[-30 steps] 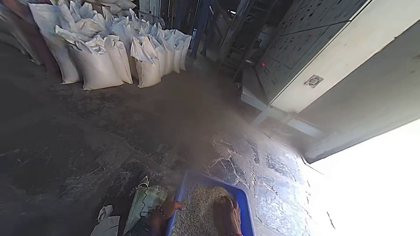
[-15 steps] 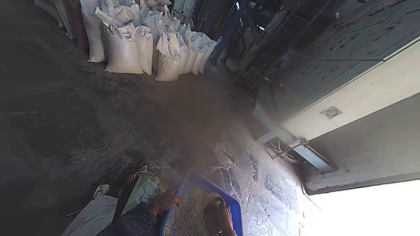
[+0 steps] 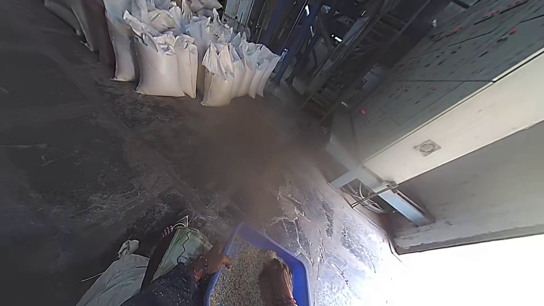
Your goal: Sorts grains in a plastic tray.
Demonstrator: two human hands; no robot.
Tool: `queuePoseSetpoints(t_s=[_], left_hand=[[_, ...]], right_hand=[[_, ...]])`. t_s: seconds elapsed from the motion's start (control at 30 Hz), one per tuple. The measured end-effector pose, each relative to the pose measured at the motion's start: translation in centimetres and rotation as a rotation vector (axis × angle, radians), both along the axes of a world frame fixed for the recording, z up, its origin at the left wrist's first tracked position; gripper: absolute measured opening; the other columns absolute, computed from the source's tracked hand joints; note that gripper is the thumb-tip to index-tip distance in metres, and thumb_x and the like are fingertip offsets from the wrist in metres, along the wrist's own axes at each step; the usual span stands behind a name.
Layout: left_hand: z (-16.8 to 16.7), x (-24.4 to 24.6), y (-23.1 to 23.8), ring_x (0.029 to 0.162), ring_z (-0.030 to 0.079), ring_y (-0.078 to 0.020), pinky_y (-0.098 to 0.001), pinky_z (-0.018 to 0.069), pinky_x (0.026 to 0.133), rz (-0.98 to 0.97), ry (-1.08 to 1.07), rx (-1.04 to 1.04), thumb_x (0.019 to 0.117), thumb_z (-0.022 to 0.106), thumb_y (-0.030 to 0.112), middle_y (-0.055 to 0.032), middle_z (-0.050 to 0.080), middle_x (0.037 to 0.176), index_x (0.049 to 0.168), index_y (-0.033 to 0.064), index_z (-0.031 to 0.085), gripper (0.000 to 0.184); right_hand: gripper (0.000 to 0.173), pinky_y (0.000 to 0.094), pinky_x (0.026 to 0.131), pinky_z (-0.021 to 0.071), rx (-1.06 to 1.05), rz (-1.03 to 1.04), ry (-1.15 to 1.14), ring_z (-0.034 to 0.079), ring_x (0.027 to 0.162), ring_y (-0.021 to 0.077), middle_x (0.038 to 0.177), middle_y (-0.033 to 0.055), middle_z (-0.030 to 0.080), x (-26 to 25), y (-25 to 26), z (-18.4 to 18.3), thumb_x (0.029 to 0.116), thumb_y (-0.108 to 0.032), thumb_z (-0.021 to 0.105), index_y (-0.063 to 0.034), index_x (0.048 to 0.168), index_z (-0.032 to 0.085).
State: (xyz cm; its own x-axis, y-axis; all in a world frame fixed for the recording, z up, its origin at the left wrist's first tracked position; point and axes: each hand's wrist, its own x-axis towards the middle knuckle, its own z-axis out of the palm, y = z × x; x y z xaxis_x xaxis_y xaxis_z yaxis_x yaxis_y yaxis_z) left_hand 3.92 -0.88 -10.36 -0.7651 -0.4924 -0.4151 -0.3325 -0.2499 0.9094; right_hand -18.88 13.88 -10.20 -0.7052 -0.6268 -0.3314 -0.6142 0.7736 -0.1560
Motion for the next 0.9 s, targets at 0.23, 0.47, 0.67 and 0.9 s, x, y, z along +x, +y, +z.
queuePoseSetpoints(t_s=[0.23,0.47,0.67,0.9], left_hand=[[-0.18,-0.15,-0.10,0.120,0.058,-0.0343,-0.0486,0.0464,0.103,0.002,-0.080,0.028,0.0887,0.070,0.000,-0.0279,0.057,0.133,0.141,-0.0068,0.049,0.057],[0.06,-0.54,0.02,0.118,0.059,-0.0323,-0.0466,0.0470,0.102,0.016,-0.080,0.023,0.0878,0.070,-0.002,-0.0271,0.058,0.131,0.139,-0.0074,0.050,0.055],[-0.55,-0.71,-0.01,0.116,0.060,-0.0307,-0.0456,0.0481,0.100,0.058,-0.077,0.059,0.0852,0.070,-0.003,-0.0263,0.059,0.129,0.137,-0.0076,0.052,0.055],[0.41,-0.89,-0.04,0.120,0.058,-0.0332,-0.0476,0.0464,0.103,0.038,-0.160,0.081,0.0900,0.070,0.000,-0.0272,0.057,0.134,0.141,-0.0059,0.049,0.056]], right_hand=[[0.050,0.0589,0.113,0.0401,0.007,0.031,-0.005,0.048,0.139,0.0424,0.146,0.0237,0.055,-0.23,-0.16,-0.30,0.1042,-0.040,0.056,-0.0092,0.143,0.060],[0.052,0.0600,0.113,0.0395,0.040,0.040,-0.025,0.047,0.142,0.0415,0.149,0.0236,0.053,-0.43,0.09,-0.14,0.1037,-0.041,0.056,-0.0087,0.144,0.058],[0.051,0.0579,0.115,0.0374,0.040,0.070,-0.030,0.049,0.140,0.0405,0.145,0.0223,0.057,-0.73,-0.20,-0.31,0.1040,-0.042,0.056,-0.0091,0.142,0.061],[0.052,0.0586,0.113,0.0397,0.056,0.062,-0.036,0.050,0.139,0.0403,0.145,0.0216,0.057,-0.75,-0.33,-0.20,0.1032,-0.044,0.056,-0.0099,0.142,0.061]])
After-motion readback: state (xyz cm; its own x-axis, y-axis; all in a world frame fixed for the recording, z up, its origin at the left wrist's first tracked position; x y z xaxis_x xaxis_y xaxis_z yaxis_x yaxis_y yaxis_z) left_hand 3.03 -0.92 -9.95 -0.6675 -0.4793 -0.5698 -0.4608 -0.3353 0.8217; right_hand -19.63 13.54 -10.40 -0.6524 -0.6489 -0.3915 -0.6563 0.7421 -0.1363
